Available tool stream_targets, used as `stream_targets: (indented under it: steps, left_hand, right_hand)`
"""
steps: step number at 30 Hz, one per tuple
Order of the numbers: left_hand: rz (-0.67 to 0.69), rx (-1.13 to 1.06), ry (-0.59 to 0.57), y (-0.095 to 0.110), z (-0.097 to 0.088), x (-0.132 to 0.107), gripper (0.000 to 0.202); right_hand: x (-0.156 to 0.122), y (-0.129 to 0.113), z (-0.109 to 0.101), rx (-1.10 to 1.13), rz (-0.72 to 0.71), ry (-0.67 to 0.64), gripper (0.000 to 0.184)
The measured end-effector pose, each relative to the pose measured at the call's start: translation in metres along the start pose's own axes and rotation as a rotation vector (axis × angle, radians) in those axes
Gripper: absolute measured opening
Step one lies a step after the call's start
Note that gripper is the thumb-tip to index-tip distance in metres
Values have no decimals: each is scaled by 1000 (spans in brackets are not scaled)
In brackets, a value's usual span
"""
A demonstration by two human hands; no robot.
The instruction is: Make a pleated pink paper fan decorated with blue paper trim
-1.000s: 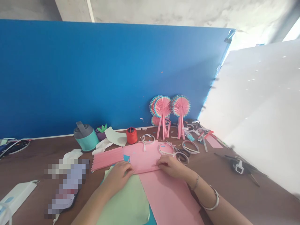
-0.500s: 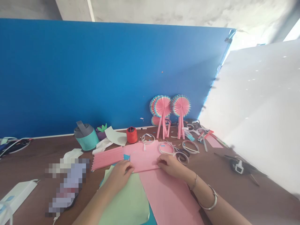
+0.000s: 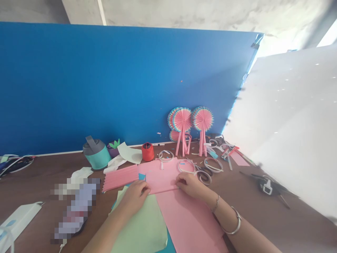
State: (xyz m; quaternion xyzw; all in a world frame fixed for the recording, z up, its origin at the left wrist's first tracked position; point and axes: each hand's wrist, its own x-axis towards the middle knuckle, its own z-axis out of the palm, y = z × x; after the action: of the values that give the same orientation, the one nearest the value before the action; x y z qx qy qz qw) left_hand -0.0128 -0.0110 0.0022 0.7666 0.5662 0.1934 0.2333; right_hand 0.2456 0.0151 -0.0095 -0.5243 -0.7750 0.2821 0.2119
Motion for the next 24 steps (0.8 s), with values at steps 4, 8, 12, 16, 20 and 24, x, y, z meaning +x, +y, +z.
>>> stream_targets:
  steps: [4, 8, 12, 16, 20, 24]
  left_hand:
    - [10, 25, -2, 0, 0, 1, 21]
    - [19, 67, -14, 0, 1, 1, 21]
    - [42, 146, -36, 0, 2, 2, 22]
    - [125, 291, -49, 3, 2, 0, 24]
    - [293, 447, 29, 3, 6, -1, 47]
    - [441, 491, 70, 0, 12, -1, 64]
  right_hand:
    - [-1, -1, 0, -16, 0, -4, 14]
    - [-1, 0, 0, -38, -17, -1, 13]
    - [-1, 1, 2, -62, -24, -9, 13]
    - [-3, 1, 4, -138, -59, -7, 16]
    - [-7, -4, 5, -278, -179, 48, 31]
    - [-9, -10, 10, -472, -350, -24, 45]
